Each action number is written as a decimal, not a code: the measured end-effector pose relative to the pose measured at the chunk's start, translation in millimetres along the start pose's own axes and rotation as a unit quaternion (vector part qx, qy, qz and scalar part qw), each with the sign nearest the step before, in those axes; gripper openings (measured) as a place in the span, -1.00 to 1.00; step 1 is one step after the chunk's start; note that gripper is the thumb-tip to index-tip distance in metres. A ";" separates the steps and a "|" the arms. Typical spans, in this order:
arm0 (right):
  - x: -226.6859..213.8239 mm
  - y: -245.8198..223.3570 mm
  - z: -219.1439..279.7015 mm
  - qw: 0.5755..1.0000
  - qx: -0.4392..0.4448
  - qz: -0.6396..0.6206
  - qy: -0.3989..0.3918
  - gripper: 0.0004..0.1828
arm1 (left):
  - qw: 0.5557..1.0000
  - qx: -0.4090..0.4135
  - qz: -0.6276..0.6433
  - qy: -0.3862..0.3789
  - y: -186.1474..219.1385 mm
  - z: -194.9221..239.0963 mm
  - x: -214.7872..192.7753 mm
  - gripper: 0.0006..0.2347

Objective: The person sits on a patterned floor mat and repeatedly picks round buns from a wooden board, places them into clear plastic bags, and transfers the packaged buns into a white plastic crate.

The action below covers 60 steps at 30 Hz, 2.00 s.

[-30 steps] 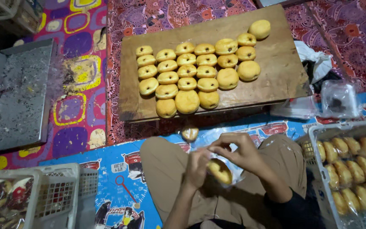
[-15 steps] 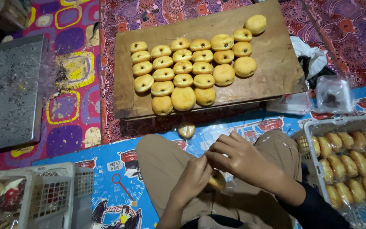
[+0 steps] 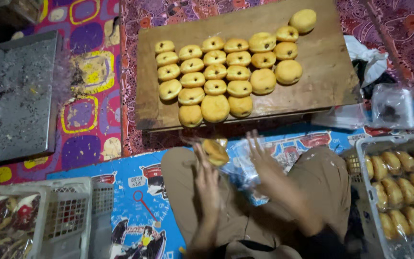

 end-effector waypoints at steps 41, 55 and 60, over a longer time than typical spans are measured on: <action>105.8 163.2 -22.3 0.925 0.208 0.318 -0.014 -0.59 | 0.927 0.139 -0.348 0.034 -184.3 -157.9 -102.7 -0.84; 182.4 179.4 -46.4 0.916 -0.053 0.318 -0.239 -0.83 | 0.885 0.239 -0.398 -0.042 -163.9 -135.9 -26.1 -0.79; 106.4 111.5 5.9 0.943 -0.046 0.320 -0.076 -0.71 | 0.912 -0.097 -0.321 -0.234 -183.7 -86.8 45.1 -0.71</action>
Point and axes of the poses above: each hand's wrist, its own z-axis away from the middle knuckle, its own x-axis out of the palm, y = z × x, the point moved 2 cm from there along -z, towards the middle knuckle, and after that the axes turned 6 degrees about x, right-handed, at the moved point
